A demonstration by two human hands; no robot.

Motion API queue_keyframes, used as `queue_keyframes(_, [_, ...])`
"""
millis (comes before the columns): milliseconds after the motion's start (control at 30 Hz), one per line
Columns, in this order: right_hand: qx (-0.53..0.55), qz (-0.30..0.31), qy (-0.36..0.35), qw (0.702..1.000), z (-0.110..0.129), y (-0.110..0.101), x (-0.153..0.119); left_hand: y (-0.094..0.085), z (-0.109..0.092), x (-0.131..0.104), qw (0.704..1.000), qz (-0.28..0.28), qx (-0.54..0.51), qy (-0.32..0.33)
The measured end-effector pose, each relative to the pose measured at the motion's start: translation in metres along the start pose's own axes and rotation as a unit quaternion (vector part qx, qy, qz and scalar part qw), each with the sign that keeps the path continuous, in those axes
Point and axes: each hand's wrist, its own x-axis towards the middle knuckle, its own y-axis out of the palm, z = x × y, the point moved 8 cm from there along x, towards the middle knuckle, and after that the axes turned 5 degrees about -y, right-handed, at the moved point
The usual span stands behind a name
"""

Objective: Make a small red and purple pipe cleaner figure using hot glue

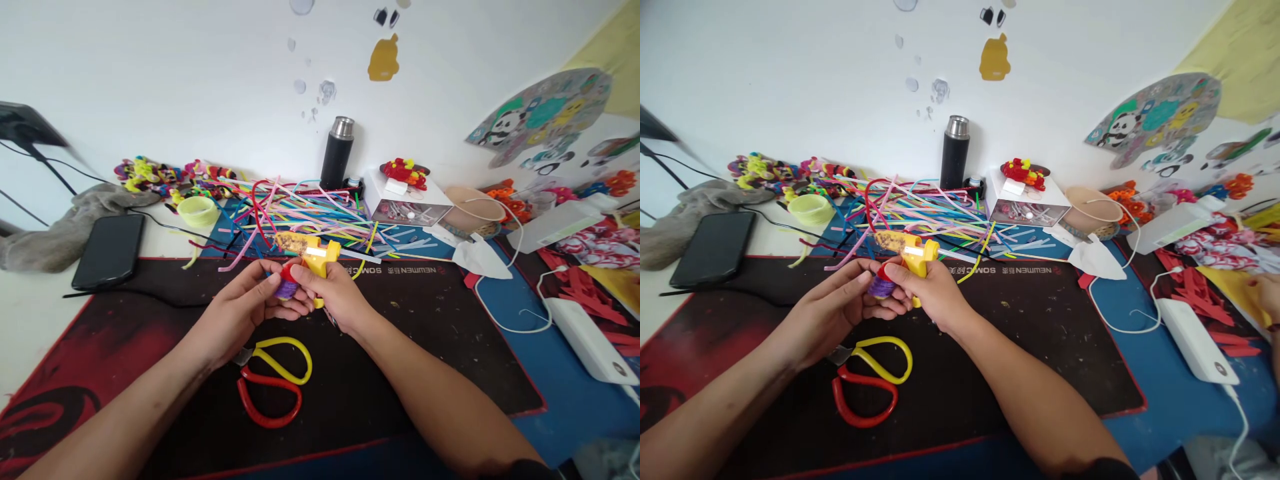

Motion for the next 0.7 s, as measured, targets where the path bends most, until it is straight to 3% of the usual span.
queue_keyframes(467, [-0.012,0.007,-0.022,1.0,0.0,0.0,0.002,-0.008,0.001,0.003,1.0,-0.001,-0.023,-0.012])
queue_keyframes(700, [-0.001,-0.023,-0.051,0.998,0.014,-0.003,0.001,-0.026,-0.007,0.005,0.997,-0.065,-0.046,-0.012])
